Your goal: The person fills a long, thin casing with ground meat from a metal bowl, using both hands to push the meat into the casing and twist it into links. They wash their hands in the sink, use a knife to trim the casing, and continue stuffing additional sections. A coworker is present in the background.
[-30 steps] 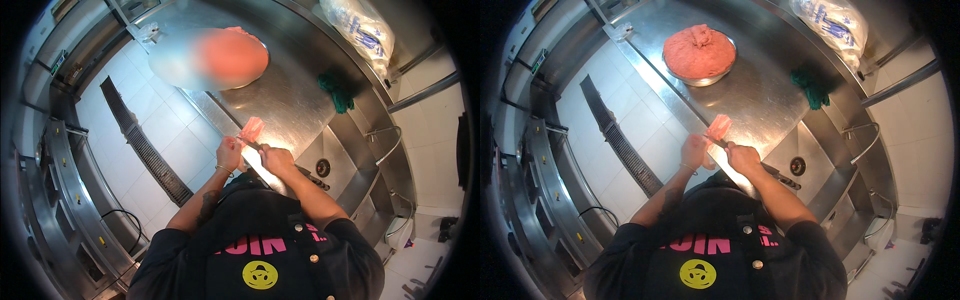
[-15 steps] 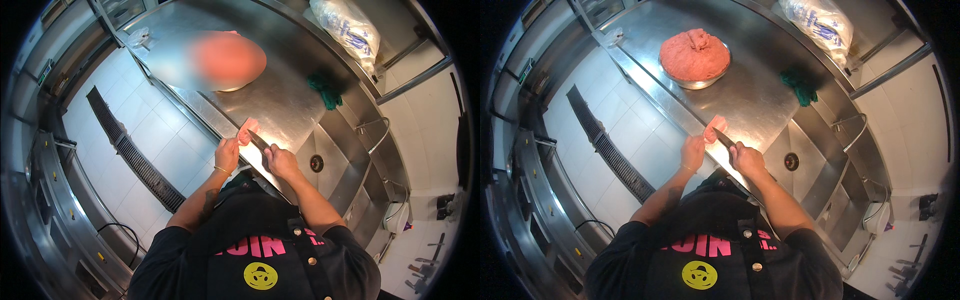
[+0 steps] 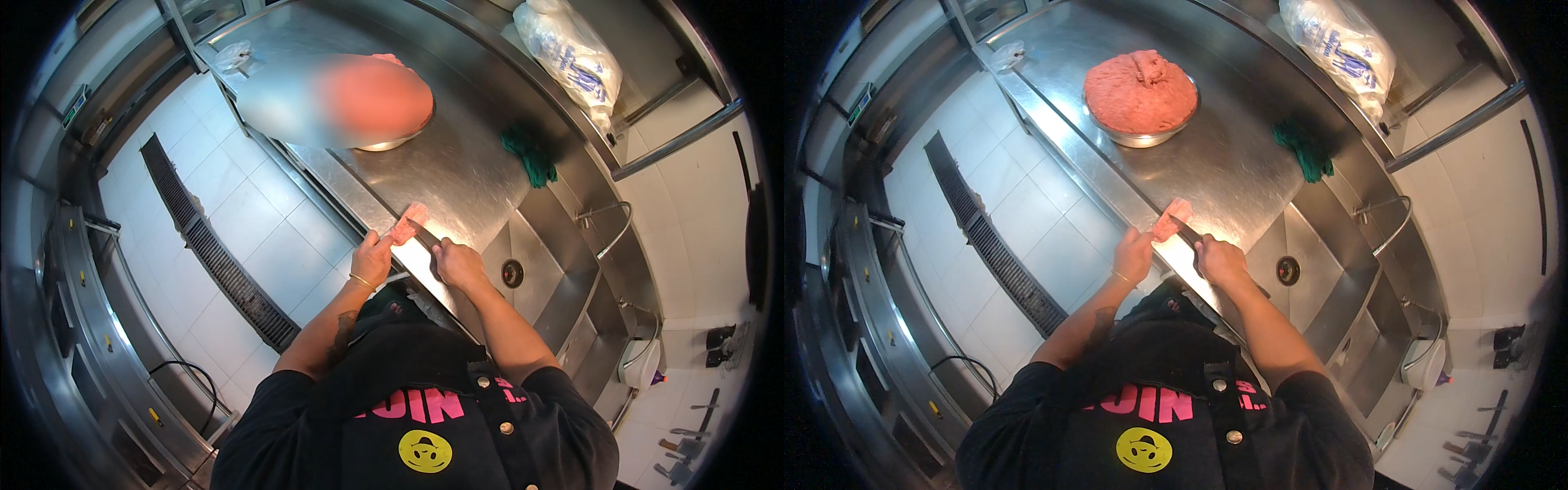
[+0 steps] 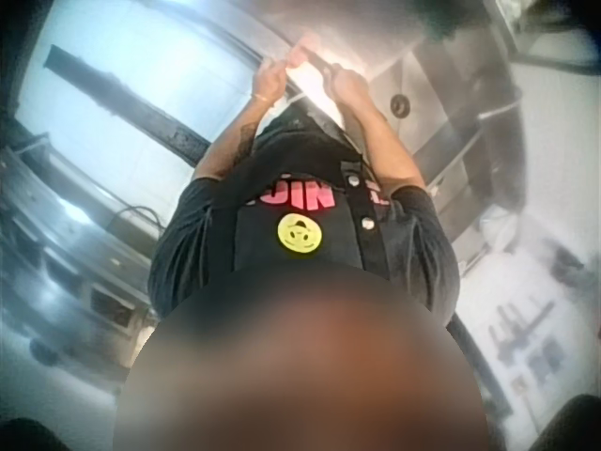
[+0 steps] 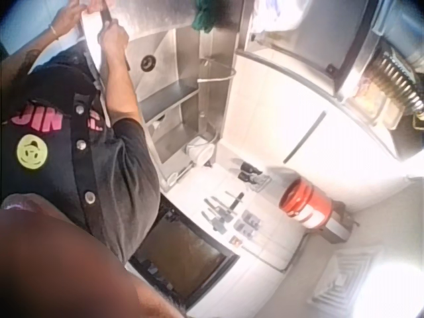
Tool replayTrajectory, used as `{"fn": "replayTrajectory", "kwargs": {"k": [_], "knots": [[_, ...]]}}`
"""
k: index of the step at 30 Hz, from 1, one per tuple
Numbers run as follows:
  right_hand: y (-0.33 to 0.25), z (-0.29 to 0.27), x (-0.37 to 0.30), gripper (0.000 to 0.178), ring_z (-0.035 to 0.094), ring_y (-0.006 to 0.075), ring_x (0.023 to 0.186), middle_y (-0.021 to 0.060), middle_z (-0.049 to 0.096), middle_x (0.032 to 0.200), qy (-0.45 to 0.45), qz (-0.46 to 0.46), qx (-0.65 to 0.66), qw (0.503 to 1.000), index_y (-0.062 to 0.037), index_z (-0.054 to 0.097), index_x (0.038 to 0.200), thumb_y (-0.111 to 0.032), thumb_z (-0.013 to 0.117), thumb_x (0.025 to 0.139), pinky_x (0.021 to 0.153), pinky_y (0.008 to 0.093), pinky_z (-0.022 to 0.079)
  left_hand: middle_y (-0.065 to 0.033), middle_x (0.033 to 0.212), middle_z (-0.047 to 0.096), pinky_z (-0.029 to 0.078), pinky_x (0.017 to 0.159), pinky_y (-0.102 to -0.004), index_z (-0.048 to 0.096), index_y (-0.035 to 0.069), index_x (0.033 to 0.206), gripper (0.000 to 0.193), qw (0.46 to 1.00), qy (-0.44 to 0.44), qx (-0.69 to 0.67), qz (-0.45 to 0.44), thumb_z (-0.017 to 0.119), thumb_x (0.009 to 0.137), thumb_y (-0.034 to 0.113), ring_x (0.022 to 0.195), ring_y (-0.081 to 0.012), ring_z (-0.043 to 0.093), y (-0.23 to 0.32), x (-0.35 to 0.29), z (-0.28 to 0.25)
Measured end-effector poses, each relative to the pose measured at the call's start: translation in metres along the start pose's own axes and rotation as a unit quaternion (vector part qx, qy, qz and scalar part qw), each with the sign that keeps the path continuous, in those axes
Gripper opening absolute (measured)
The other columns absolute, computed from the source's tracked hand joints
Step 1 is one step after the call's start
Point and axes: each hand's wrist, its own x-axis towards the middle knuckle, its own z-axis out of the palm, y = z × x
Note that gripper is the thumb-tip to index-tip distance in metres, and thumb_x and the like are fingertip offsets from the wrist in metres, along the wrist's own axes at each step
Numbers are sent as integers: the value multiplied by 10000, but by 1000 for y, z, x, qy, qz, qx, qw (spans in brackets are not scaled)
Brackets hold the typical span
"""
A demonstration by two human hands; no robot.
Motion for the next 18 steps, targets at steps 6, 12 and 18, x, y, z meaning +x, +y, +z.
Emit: {"fn": "replayTrajectory", "kwargs": {"k": [6, 12, 18], "knots": [[1, -15, -8, 419, 705, 442, 905, 247, 729, 942, 34, -8, 30, 999, -27, 624, 1140, -396, 437, 1071, 840, 562, 537, -138, 844, 517, 484, 657, -463, 732, 128, 1032, 197, 1000, 2, 0, -5, 623, 892, 42, 760, -357, 596, 2, -3, 3], [-28, -34, 8, 396, 705, 438, 937, 249, 731, 975, 4, -63, -12, 998, -29, 646, 1116, -374, 461, 1058, 853, 548, 537, -109, 841, 508, 524, 616, -461, 719, 136, 993, 164, 999, 10, 26, 24, 648, 881, 39, 727, -331, 614, -1, -8, 10], [6, -15, 7, 402, 697, 449, 923, 268, 719, 960, 0, -55, -32, 998, -23, 651, 1046, -383, 473, 1053, 835, 552, 531, -128, 865, 525, 530, 648, -420, 718, 114, 968, 116, 993, 109, -30, -29, 649, 898, 52, 739, -338, 603, 1, -12, 25]]}}
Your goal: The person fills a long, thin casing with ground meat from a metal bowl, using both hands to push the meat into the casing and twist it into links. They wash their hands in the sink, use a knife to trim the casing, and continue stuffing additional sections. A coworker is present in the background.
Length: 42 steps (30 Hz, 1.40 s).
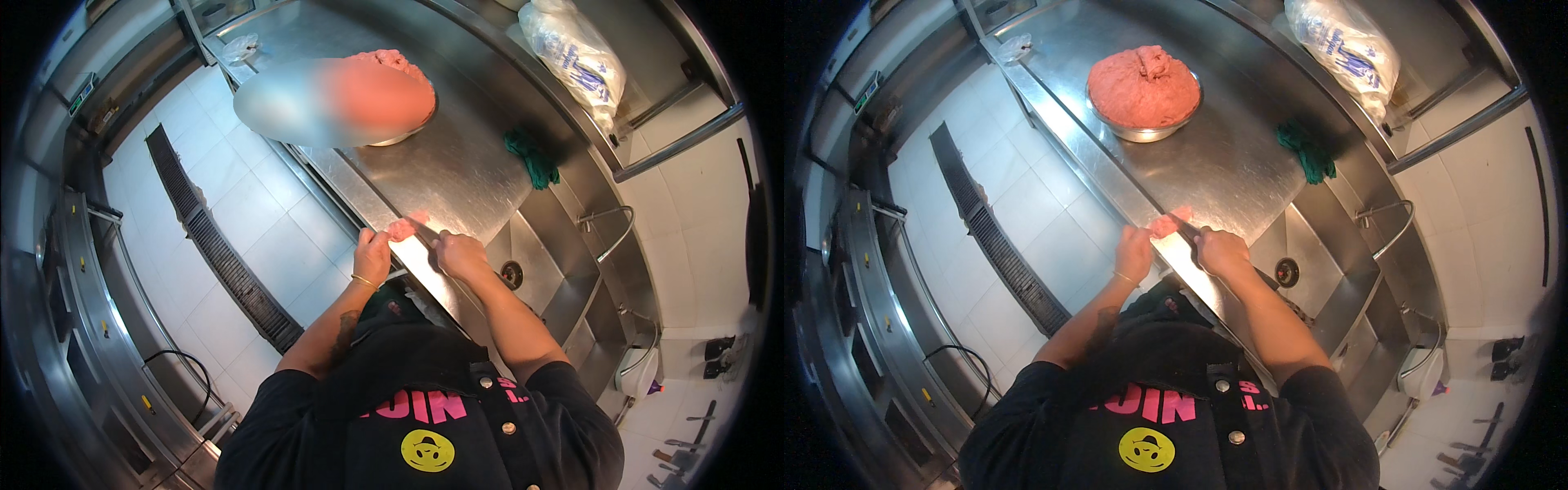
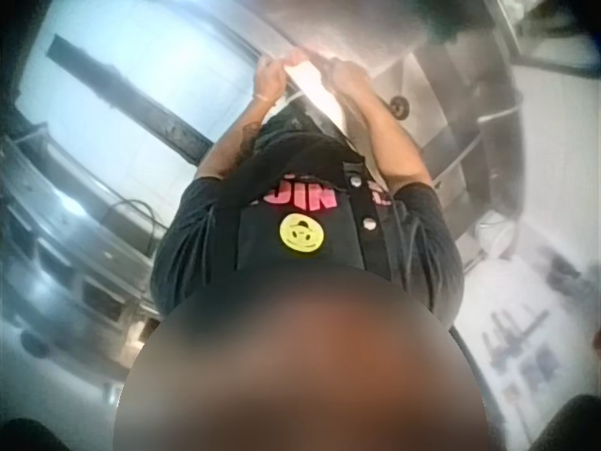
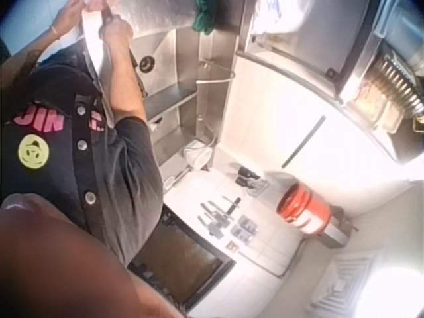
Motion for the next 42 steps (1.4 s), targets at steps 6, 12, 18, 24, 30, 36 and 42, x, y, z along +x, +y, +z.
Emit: {"fn": "replayTrajectory", "kwargs": {"k": [6, 12, 18, 24, 30, 36, 42], "knots": [[7, -10, -15, 361, 703, 446, 858, 266, 711, 870, 69, 12, 37, 997, -29, 637, 1034, -361, 497, 1053, 790, 547, 543, -88, 918, 611, 534, 655, -332, 694, 47, 974, 59, 930, 20, -256, -262, 685, 924, 75, 704, -242, 630, 12, -1, -4], [24, -23, -42, 174, 699, 365, 802, 173, 678, 820, 207, -94, -18, 974, -61, 624, 1041, -218, 575, 985, 776, 501, 514, -90, 875, 625, 513, 561, -344, 607, 25, 978, 172, 781, -30, -412, -468, 731, 926, 133, 669, -193, 613, 18, 2, -9], [49, -56, -57, 189, 684, 273, 905, 127, 638, 951, 265, -152, -102, 947, -123, 636, 1069, -135, 636, 880, 869, 442, 448, -41, 810, 578, 446, 579, -369, 633, 17, 929, 239, 747, -227, -376, -499, 753, 895, 220, 666, -164, 553, 2, 1, -27], [121, -27, -25, 182, 700, 364, 917, 178, 705, 1002, 287, -75, 116, 948, -108, 625, 1087, -220, 622, 942, 831, 493, 494, -41, 845, 623, 495, 653, -286, 643, 31, 968, 180, 786, -310, -335, -417, 658, 984, 210, 736, -144, 590, 14, 16, -37], [256, 85, 19, 338, 678, 362, 746, 182, 686, 816, 298, 235, 362, 852, -25, 610, 980, -345, 544, 1065, 687, 466, 523, -58, 1707, 124, 531, 929, -316, 97, 37, 1644, 870, 684, -338, -500, -409, 600, 997, 328, 1312, -202, 457, 28, 48, -24], [362, 217, 57, 376, 674, 281, 632, 151, 676, 738, 285, 321, 251, 868, 1, 654, 919, -352, 608, 1039, 618, 420, 536, -37, 921, 650, 534, 741, -316, 569, -31, 1284, 349, 661, -323, -525, -426, 553, 1070, 244, 797, -162, 642, 114, 83, -29], [334, 203, 50, 487, 655, 464, 1143, 301, 696, 1165, 133, 404, 247, 871, 28, 709, 1140, -429, 608, 1005, 981, 514, 507, -65, 906, 686, 561, 727, -331, 595, 28, 1160, 270, 653, -270, -573, -416, 596, 1056, 277, 800, -174, 680, 127, 90, -15]]}}
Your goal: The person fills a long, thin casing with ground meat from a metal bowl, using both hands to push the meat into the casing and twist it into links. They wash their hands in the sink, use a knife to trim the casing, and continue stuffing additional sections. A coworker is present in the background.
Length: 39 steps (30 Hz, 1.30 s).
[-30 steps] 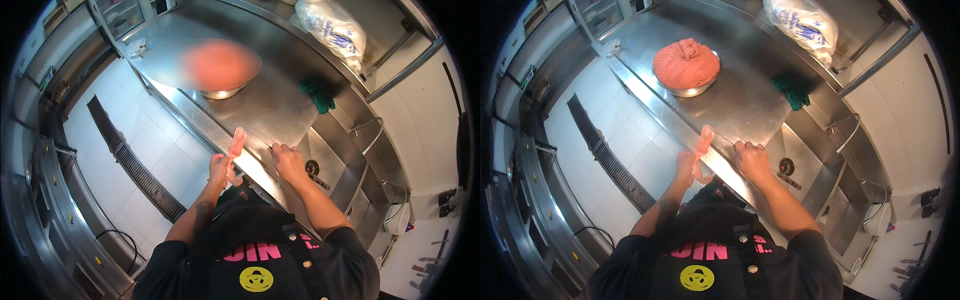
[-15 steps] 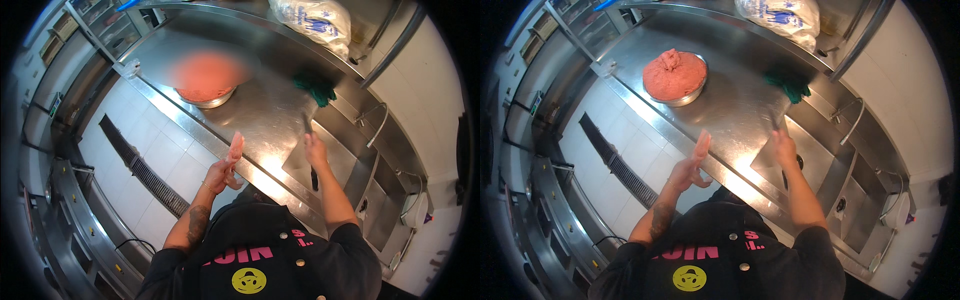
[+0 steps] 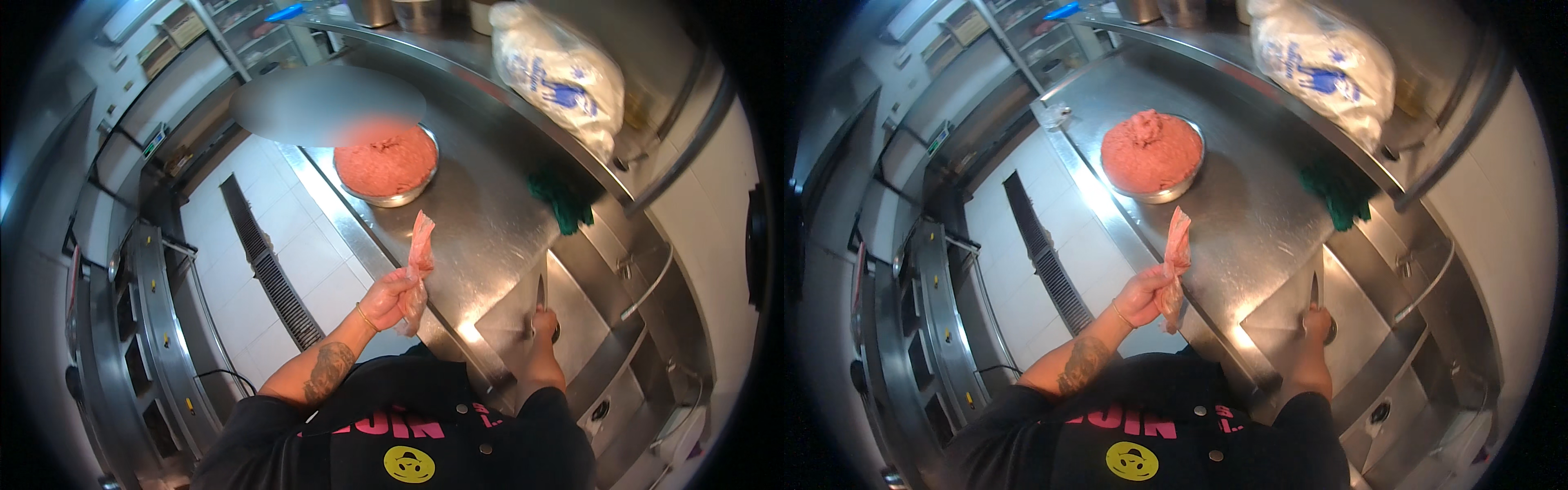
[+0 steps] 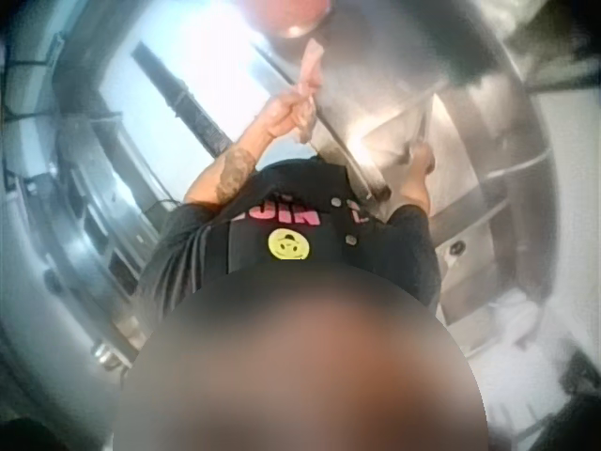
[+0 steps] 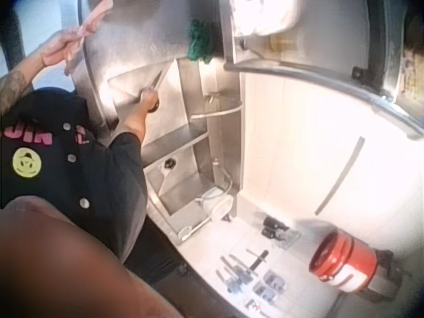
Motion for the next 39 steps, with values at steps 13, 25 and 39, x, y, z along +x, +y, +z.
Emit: {"fn": "replayTrajectory", "kwargs": {"k": [13, 25, 39], "knots": [[-154, -94, -102, 271, 703, 259, 930, 143, 746, 986, 65, -233, 251, 937, -10, 741, 1121, -220, 661, 970, 840, 400, 544, -32, 877, 624, 513, 694, -309, 551, 93, 1135, 123, 985, -10, 59, 165, 589, 1042, 164, 760, -149, 612, 76, 32, 15], [-488, -105, -292, 231, 599, 134, 762, 92, 683, 815, -3, -465, 286, 838, 20, 679, 1018, -208, 647, 1004, 691, 323, 500, -18, 1003, 633, 517, 810, -296, 563, 109, 1095, 198, 972, -78, -115, 191, 661, 936, 44, 899, -118, 614, 183, 82, -18], [-619, -148, -304, 169, 658, 427, 737, 283, 635, 780, 192, -450, -103, 866, 36, 624, 855, -124, 604, 903, 683, 499, 501, -38, 831, 654, 498, 728, -317, 690, 44, 1074, 275, 911, -182, 318, 189, 741, 938, 277, 751, -151, 611, 315, 77, -83]]}}
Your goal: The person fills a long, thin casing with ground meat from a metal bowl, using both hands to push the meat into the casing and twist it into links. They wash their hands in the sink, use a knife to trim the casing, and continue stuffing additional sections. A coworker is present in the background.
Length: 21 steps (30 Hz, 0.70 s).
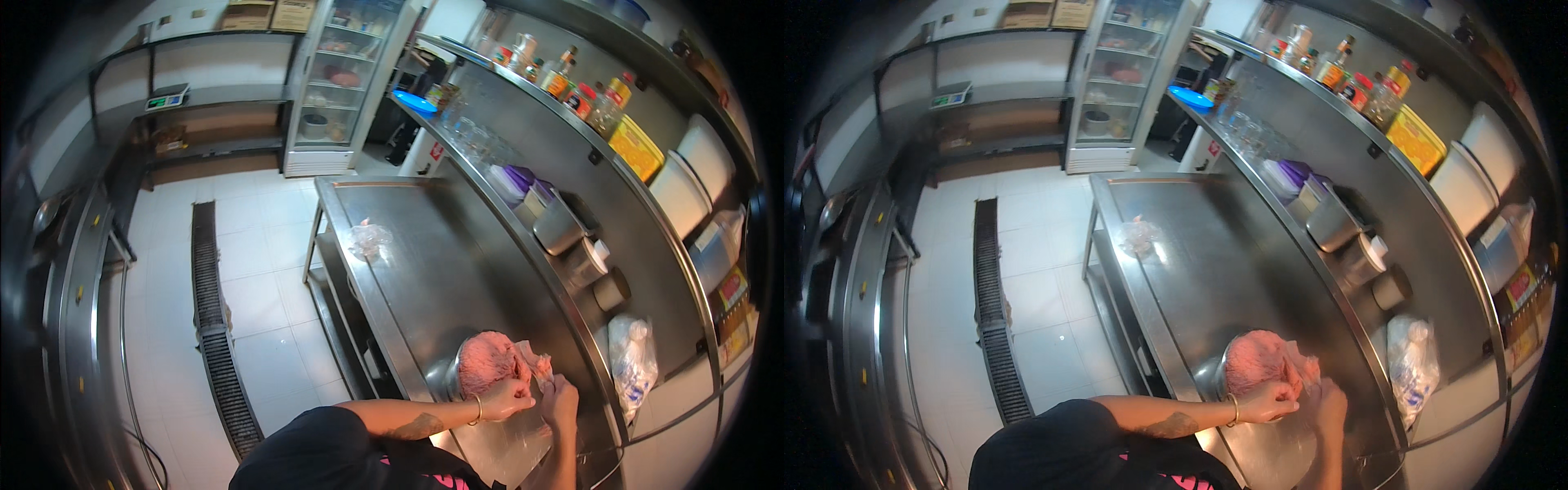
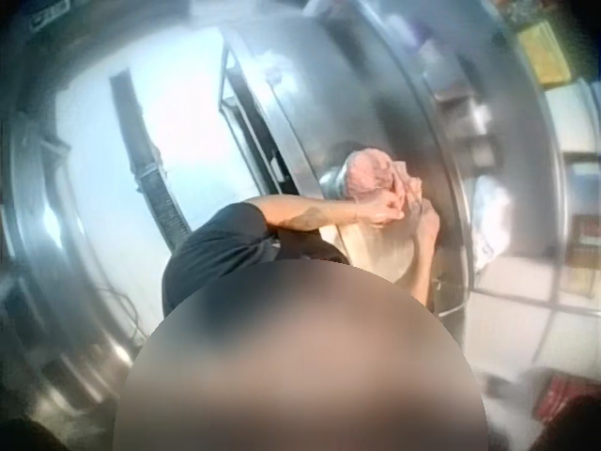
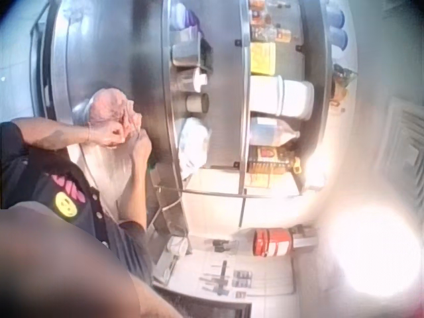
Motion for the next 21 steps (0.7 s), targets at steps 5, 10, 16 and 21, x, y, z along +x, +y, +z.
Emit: {"fn": "replayTrajectory", "kwargs": {"k": [5, 10, 16, 21], "knots": [[-16, -30, 18, 238, 693, 424, 808, 222, 687, 868, -79, -56, -135, 986, -28, 685, 889, -265, 689, 872, 728, 526, 546, -124, 1295, 601, 363, 1075, -513, 678, 51, 1186, 451, 890, 80, 322, 314, 778, 788, 238, 1249, -335, 502, 57, 31, -30], [-18, -40, 32, 264, 710, 388, 810, 220, 697, 885, -102, -72, -154, 980, -10, 670, 969, -249, 706, 864, 719, 492, 569, -147, 1233, 662, 381, 1052, -533, 711, 71, 1174, 425, 871, -145, 452, 126, 744, 768, 192, 1241, -325, 558, 85, 90, -34], [0, -56, 46, 183, 680, 455, 846, 256, 691, 899, -104, -41, -44, 993, -1, 598, 946, -164, 648, 879, 756, 544, 540, -233, 1055, 714, 508, 879, -504, 730, 22, 1049, 292, 860, -186, 466, 90, 684, 786, 139, 1038, -427, 670, 72, 105, -18], [17, -49, 51, 159, 667, 467, 875, 252, 691, 920, -112, -101, 2, 989, -13, 590, 948, -144, 638, 874, 785, 562, 520, -207, 1032, 722, 504, 871, -489, 733, 36, 1006, 250, 855, -136, 497, 68, 694, 797, 167, 1029, -396, 679, 66, 100, -7]]}}
